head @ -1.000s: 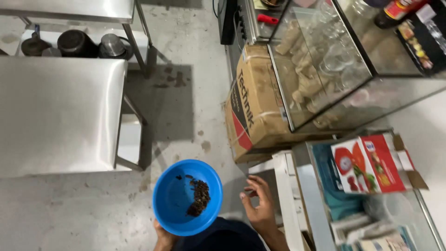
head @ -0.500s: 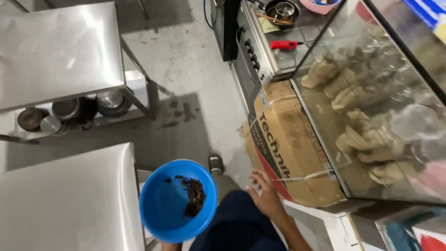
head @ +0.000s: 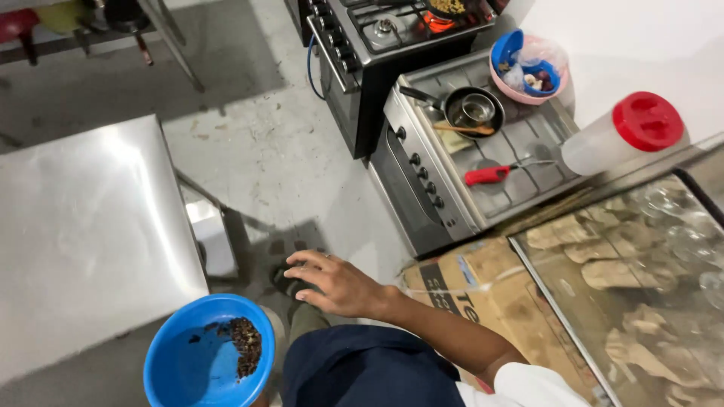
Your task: The person scoops a white powder from a jar into a blue bowl containing an egg and whisks the mixture with a fork. They then walk to a cabinet, retrieve a container of dark ingredients, and add a spoonful of the contents to the bowl before whisking again.
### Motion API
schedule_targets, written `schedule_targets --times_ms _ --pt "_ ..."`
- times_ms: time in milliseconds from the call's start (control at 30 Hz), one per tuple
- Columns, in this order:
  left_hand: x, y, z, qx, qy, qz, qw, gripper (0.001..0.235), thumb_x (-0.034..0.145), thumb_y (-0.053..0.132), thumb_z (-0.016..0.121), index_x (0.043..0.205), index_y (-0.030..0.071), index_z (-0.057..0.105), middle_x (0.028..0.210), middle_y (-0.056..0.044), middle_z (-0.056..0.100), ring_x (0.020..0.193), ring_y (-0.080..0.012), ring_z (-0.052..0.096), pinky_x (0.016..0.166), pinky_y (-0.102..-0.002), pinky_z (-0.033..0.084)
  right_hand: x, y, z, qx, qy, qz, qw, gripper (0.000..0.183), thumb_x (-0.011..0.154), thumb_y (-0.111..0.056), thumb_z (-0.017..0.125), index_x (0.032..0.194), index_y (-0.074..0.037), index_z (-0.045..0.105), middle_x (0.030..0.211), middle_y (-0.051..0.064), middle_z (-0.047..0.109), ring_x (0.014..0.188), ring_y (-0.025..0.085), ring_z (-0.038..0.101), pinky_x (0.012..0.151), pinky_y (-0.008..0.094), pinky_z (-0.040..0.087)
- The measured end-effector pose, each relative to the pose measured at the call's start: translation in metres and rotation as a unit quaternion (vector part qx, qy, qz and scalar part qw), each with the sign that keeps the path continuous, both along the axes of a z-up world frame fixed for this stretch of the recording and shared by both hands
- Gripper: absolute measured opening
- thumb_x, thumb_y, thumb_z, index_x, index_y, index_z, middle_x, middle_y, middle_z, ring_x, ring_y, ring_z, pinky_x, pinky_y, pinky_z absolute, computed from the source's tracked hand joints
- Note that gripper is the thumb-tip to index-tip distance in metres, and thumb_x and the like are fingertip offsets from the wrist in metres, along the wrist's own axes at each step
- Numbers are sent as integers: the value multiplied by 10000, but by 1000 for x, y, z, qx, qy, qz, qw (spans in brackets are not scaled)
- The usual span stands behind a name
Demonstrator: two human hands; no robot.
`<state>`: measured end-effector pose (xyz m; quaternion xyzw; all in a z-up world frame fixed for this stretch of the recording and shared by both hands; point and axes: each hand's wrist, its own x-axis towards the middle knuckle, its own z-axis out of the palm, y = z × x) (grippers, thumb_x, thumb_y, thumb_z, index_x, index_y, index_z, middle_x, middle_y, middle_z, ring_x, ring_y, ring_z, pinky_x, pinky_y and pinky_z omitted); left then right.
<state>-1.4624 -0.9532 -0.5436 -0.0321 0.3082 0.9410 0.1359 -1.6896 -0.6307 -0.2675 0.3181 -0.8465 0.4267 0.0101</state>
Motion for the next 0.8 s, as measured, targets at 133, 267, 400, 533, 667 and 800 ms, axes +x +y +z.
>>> schedule_targets --times_ms 133,267,400,533,667,800 --pt "-166 -27 14 18 -22 -35 999 540 845 360 661 1300 91 550 1213 -88 606 1036 -229 552 897 -416 439 -83 -34 -26 -9 -50 0 999 325 997 -180 644 1285 -32 626 1340 212 590 1128 485 663 911 529 577" --pt "-339 -24 38 43 -19 -45 998 588 834 360 668 1340 86 544 1257 -98 609 1076 -240 560 930 -425 442 -169 -44 -37 -11 -107 -24 994 317 953 -124 695 1239 2 640 1295 235 615 1166 487 637 964 521 555" --pt "-443 -56 61 30 -47 -31 998 636 823 359 674 1380 82 539 1301 -108 612 1116 -252 569 964 -434 444 -247 -51 -7 -7 -146 -139 979 410 820 25 723 1224 -32 687 1264 211 662 1060 467 697 880 524 596" --pt "-514 -80 51 31 -50 67 996 685 812 359 681 1419 78 534 1345 -118 616 1156 -264 577 998 -443 447 -321 -54 -47 8 -176 -189 966 357 899 -174 757 1253 -165 713 1303 42 672 1028 263 747 827 380 621" --pt "-604 -77 22 47 -41 153 986 734 801 359 687 1459 74 529 1390 -129 619 1196 -275 586 1031 -452 449 -414 -75 -45 21 -173 -216 961 357 886 -205 760 1225 -102 715 1292 39 693 992 204 744 833 322 601" --pt "-689 -57 -10 -51 1 259 965 573 892 285 647 1374 -18 585 1285 -162 675 1021 -205 656 871 -344 552 -535 -84 -78 63 -143 -167 973 441 805 -32 774 1239 -77 707 1234 31 706 931 152 700 784 279 578"
